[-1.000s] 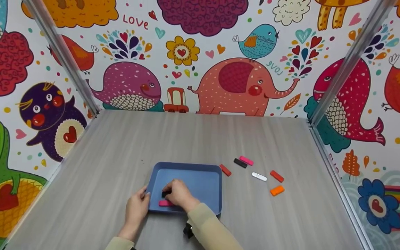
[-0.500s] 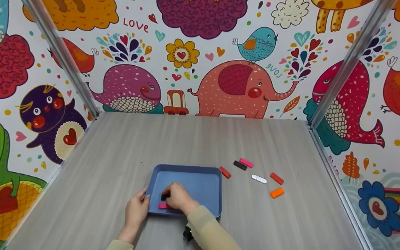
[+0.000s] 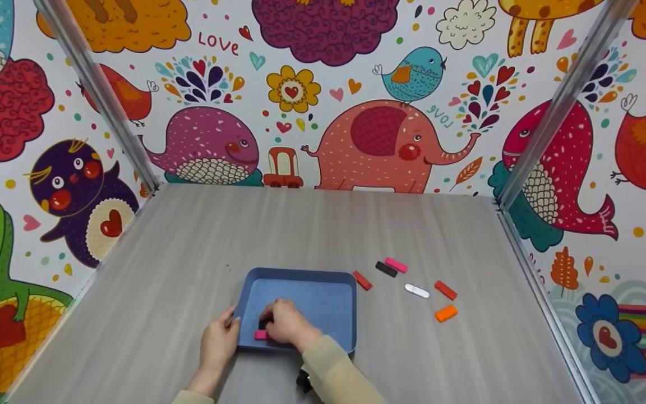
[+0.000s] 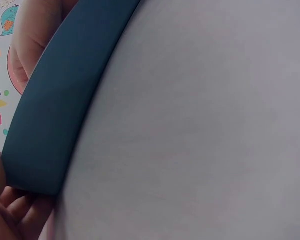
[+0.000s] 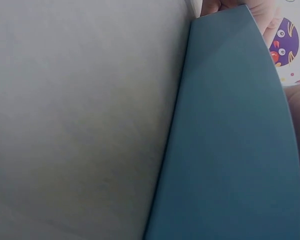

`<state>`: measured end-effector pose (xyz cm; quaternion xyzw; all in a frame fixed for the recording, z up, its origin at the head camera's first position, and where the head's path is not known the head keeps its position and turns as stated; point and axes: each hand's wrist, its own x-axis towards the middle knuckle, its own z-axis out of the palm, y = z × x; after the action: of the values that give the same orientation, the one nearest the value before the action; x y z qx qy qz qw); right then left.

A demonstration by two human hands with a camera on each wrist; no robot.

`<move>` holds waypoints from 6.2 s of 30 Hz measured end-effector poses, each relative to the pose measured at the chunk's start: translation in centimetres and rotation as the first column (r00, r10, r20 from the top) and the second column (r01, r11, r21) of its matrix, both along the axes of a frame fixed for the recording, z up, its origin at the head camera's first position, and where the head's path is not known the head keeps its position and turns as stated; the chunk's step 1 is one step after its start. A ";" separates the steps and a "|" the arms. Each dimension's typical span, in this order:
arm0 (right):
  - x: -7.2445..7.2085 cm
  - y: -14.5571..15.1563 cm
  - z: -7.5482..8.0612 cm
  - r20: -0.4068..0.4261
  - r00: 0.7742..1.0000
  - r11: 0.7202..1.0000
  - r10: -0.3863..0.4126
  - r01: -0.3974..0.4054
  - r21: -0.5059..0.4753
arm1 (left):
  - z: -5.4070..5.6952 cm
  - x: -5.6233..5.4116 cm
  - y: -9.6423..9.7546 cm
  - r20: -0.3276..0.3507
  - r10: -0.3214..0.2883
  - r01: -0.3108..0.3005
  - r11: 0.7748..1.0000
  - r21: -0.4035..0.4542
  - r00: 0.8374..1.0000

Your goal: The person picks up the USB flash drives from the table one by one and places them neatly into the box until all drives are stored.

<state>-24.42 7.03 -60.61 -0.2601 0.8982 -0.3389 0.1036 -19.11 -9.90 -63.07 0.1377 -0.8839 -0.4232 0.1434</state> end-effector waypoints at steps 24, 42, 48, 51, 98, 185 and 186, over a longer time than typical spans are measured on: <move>0.1 0.3 0.2 -0.006 1.000 0.999 0.026 -0.026 -0.029 | 0.0 0.0 0.1 -0.017 0.006 -0.006 1.000 -0.013 1.000; 0.1 0.5 0.6 0.049 0.999 1.000 -0.004 0.004 0.002 | 0.0 0.1 0.0 -0.013 -0.003 0.003 1.000 -0.007 1.000; 0.2 0.9 1.2 0.054 0.999 1.000 -0.002 0.002 0.014 | 0.1 0.1 0.1 0.003 0.001 0.000 1.000 -0.014 1.000; 0.2 1.2 1.3 0.032 0.999 1.000 0.013 -0.013 0.013 | 0.2 0.0 0.2 0.024 0.006 -0.006 1.000 -0.013 1.000; -0.4 8.2 5.2 -0.016 0.994 0.992 -0.109 0.108 -0.059 | 0.5 0.1 0.2 0.049 0.013 -0.014 1.000 0.014 0.999; -6.7 16.4 -3.0 -0.113 0.770 0.770 -0.627 0.592 -0.239 | 0.7 0.0 0.3 0.077 0.022 -0.023 1.000 0.006 0.997; -6.6 16.4 -3.0 -0.117 0.772 0.773 -0.625 0.589 -0.236 | 0.8 0.0 0.3 0.078 0.021 -0.022 1.000 0.005 0.997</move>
<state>-31.05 23.44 -63.60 0.0057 0.9039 -0.4098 -0.1222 -19.12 -9.63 -62.31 0.1639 -0.8861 -0.4186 0.1131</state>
